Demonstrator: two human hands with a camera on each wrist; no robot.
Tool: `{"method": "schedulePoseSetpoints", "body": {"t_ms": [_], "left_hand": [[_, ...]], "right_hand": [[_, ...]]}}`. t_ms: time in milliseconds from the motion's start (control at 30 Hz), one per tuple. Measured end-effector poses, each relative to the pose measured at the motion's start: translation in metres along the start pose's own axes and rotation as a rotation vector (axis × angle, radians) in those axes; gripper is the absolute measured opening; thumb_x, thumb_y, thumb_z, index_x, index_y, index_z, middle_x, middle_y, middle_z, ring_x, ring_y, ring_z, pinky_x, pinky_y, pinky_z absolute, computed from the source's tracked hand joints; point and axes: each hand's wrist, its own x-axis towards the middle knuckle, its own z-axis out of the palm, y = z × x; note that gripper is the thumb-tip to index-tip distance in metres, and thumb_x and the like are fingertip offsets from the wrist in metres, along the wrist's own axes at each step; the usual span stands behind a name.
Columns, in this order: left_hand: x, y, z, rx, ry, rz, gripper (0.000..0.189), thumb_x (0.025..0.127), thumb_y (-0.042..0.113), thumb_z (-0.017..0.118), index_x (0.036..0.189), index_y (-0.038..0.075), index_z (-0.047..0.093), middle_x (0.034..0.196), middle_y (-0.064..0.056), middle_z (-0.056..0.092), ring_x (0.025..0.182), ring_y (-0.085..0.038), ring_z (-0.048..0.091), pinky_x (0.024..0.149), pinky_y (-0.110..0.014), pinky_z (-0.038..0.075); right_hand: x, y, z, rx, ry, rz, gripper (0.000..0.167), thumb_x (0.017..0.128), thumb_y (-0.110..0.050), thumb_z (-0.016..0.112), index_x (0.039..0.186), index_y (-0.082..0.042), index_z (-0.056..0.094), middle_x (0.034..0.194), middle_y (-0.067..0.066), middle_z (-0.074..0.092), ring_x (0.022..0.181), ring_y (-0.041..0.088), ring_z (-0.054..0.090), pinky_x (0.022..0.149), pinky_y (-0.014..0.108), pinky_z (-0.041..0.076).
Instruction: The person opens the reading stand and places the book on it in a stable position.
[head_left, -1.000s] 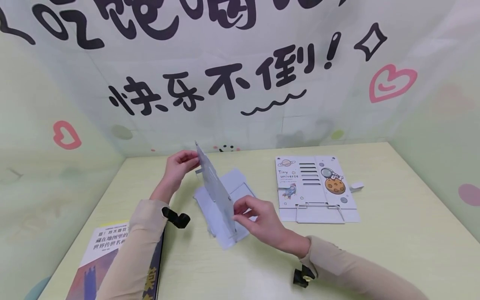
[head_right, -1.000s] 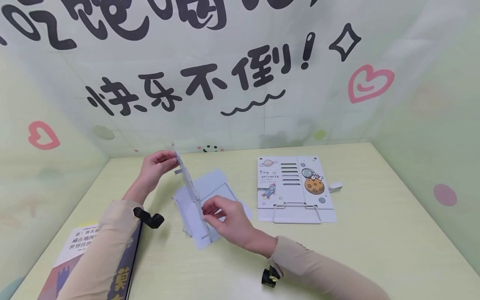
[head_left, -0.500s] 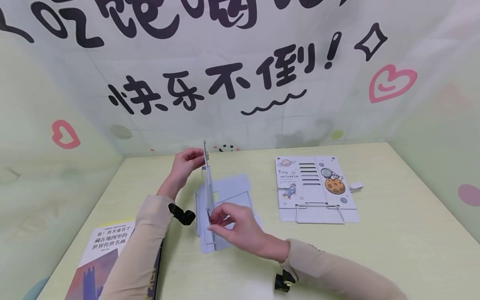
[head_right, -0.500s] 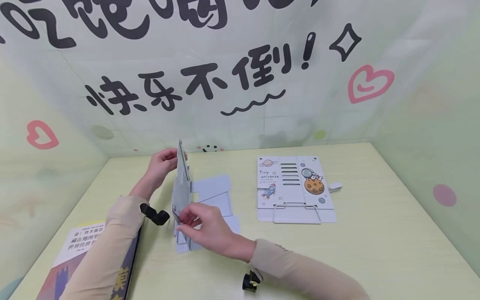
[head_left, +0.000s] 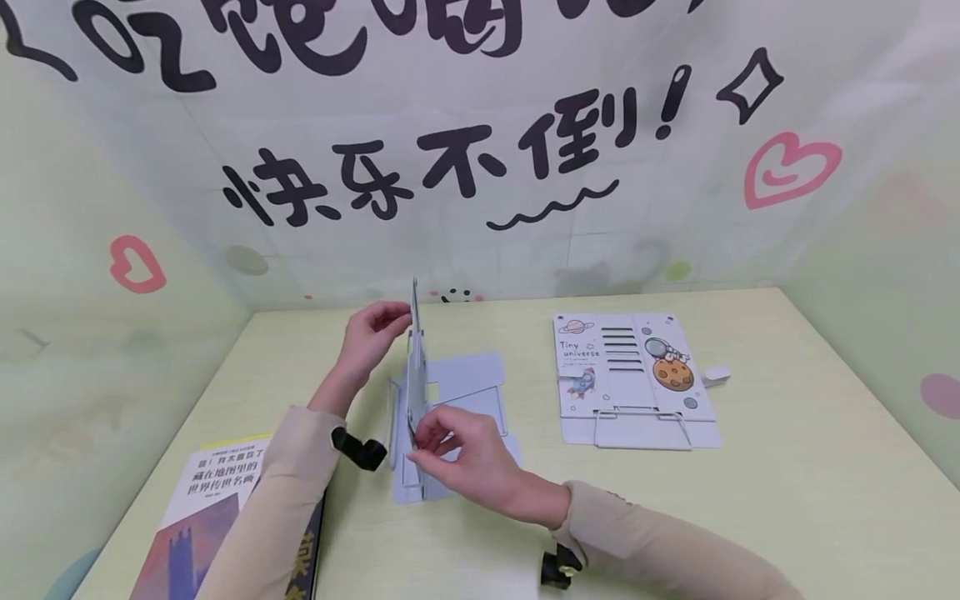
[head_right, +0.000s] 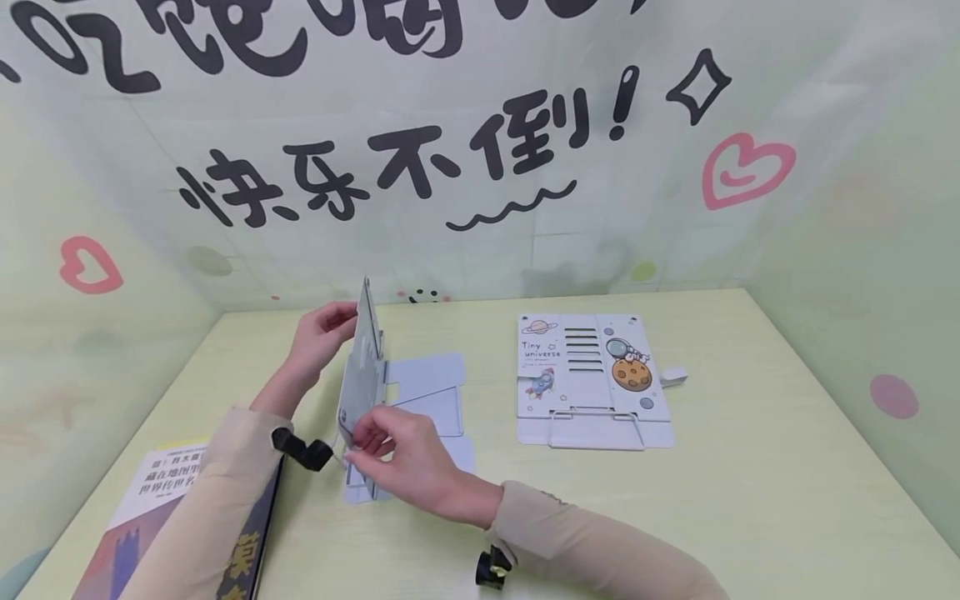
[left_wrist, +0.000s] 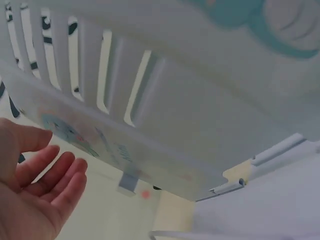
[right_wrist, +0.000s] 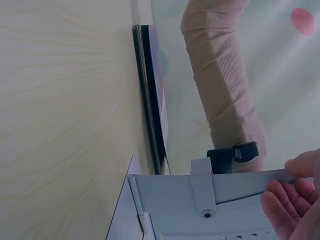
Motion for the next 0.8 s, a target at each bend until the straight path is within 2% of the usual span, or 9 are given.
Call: {"method": "schedulePoseSetpoints", "body": {"t_ms": [67,167,300,400,467,600,700,800], "left_hand": [[-0.014,0.007,-0.003,0.047,0.041,0.025,0.024,0.091,0.008,0.059,0.107,-0.009,0.061,0.096,-0.013,0.065,0.079,-0.002,0.058,0.072,-0.015,0.048],[-0.041,0.017,-0.008,0.069,0.063,0.048,0.021,0.093,0.009,0.057,0.103,-0.009,0.061,0.094,-0.018,0.065,0.078,-0.004,0.059,0.071,-0.015,0.048],[-0.082,0.024,-0.013,0.033,0.030,0.083,0.016,0.092,0.002,0.056,0.100,-0.011,0.059,0.087,-0.012,0.065,0.079,-0.007,0.061,0.072,-0.016,0.050],[-0.107,0.022,-0.014,0.010,-0.014,0.147,0.012,0.088,-0.007,0.058,0.099,-0.012,0.059,0.088,-0.013,0.064,0.080,-0.007,0.061,0.073,-0.017,0.051],[-0.119,0.018,-0.013,0.023,-0.054,0.209,0.016,0.082,-0.013,0.060,0.099,-0.011,0.059,0.089,-0.014,0.063,0.082,-0.007,0.060,0.075,-0.018,0.052],[-0.136,0.006,-0.007,0.122,-0.121,0.348,0.033,0.070,-0.018,0.068,0.101,-0.007,0.059,0.092,-0.011,0.063,0.086,-0.009,0.060,0.078,-0.024,0.053],[-0.145,0.000,-0.001,0.175,-0.131,0.419,0.037,0.067,-0.015,0.072,0.099,-0.003,0.058,0.093,-0.005,0.061,0.087,-0.013,0.060,0.079,-0.028,0.054],[-0.152,-0.002,0.002,0.201,-0.120,0.458,0.037,0.066,-0.014,0.072,0.097,0.000,0.058,0.093,-0.001,0.059,0.087,-0.014,0.059,0.079,-0.029,0.054]], "right_hand": [[0.000,0.000,0.000,0.001,0.003,0.001,0.016,0.079,0.004,0.070,0.085,-0.003,0.057,0.079,0.007,0.063,0.072,0.007,0.062,0.061,0.017,0.053],[0.000,0.000,0.001,0.001,0.001,0.001,0.016,0.079,0.004,0.069,0.085,-0.003,0.057,0.079,0.007,0.064,0.072,0.006,0.062,0.061,0.017,0.053],[0.000,0.001,0.001,-0.008,0.003,-0.008,0.015,0.079,0.004,0.069,0.086,-0.003,0.057,0.080,0.007,0.064,0.072,0.007,0.062,0.061,0.016,0.053],[0.000,0.001,0.001,-0.017,0.005,-0.016,0.015,0.080,0.005,0.069,0.086,-0.003,0.057,0.080,0.007,0.064,0.072,0.008,0.062,0.061,0.016,0.052],[0.000,0.001,0.001,-0.026,0.008,-0.024,0.015,0.080,0.005,0.069,0.086,-0.002,0.057,0.080,0.007,0.064,0.072,0.008,0.063,0.061,0.016,0.052],[-0.001,0.001,0.002,-0.029,0.011,-0.034,0.014,0.080,0.005,0.068,0.087,-0.001,0.058,0.080,0.008,0.063,0.070,0.009,0.063,0.061,0.016,0.052],[-0.001,0.001,0.002,-0.033,0.012,-0.036,0.014,0.080,0.005,0.068,0.087,-0.001,0.058,0.079,0.008,0.063,0.070,0.009,0.063,0.061,0.015,0.052],[-0.001,0.000,0.003,-0.034,0.010,-0.031,0.014,0.080,0.005,0.068,0.087,-0.002,0.058,0.080,0.008,0.063,0.070,0.009,0.062,0.061,0.016,0.052]]}}
